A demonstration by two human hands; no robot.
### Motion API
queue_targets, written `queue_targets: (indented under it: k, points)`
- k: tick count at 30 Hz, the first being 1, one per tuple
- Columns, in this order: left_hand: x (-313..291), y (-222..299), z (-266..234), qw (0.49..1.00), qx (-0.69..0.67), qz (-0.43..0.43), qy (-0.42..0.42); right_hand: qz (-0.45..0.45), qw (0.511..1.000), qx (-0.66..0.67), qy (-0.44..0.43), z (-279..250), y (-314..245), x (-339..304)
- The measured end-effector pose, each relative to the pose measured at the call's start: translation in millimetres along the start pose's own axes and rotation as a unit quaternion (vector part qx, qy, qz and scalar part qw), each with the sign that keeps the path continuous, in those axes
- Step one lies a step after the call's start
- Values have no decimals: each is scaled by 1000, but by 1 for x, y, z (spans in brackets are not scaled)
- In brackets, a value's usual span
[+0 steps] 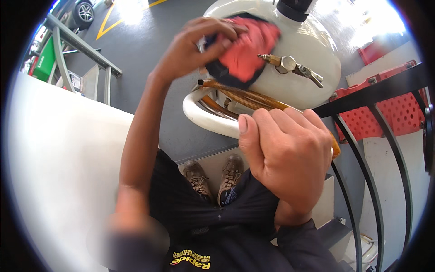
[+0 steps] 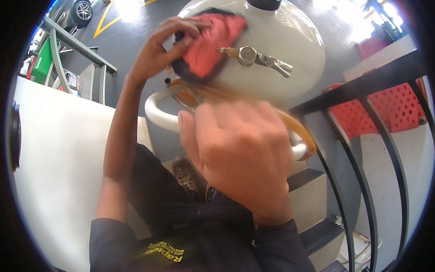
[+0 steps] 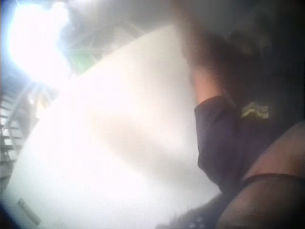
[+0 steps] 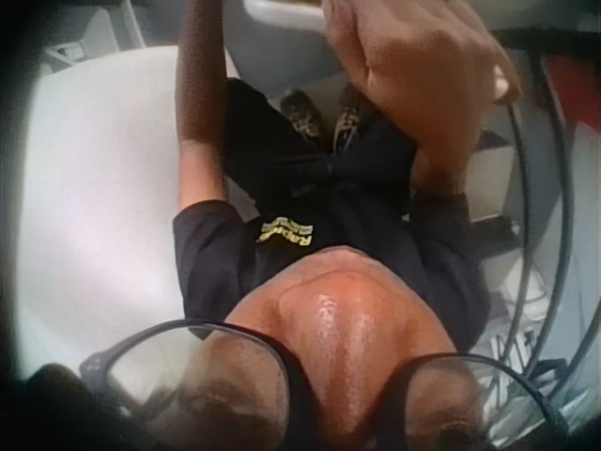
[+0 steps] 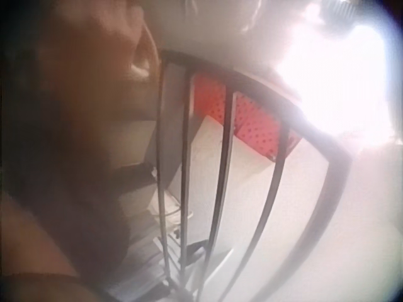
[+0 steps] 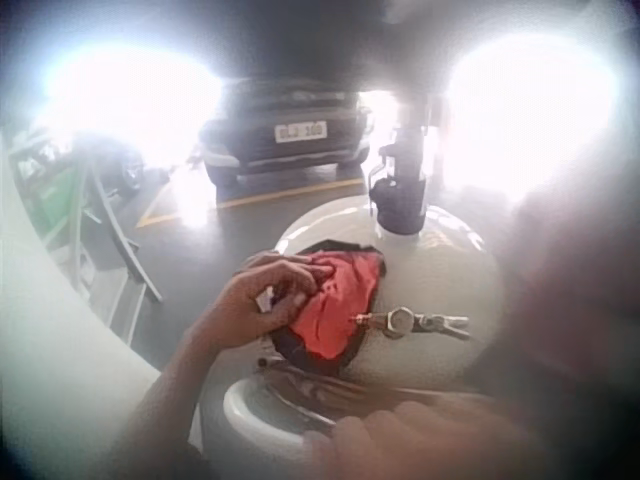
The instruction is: The person sits on the floor and wipes the exterior of a white cylindrical tank with a red and blue cloth. They clean around the tank's body, hoses, and warning labels, then stand up and move a black oil drain pan.
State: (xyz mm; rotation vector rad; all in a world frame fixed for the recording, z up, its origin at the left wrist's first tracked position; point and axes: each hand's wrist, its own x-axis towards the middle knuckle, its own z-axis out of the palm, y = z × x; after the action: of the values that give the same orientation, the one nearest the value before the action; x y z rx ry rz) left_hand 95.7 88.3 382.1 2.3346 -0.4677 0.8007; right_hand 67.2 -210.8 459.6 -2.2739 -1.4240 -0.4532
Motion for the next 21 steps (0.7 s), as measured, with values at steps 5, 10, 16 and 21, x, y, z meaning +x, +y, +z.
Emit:
queue_targets:
  k: [5,10,16,21]
  points:
    - [12,19,-2,995,87,-43,-27,-3,1000,-23,11,5,-1,-3]
    - [17,41,14,986,157,20,-55,6,1000,-23,14,3,4,-6]
    - [36,2,1,992,121,18,-26,-11,999,-38,30,12,-1,1]
    - [33,21,15,981,161,83,-75,-7,999,-31,43,13,1,-4]
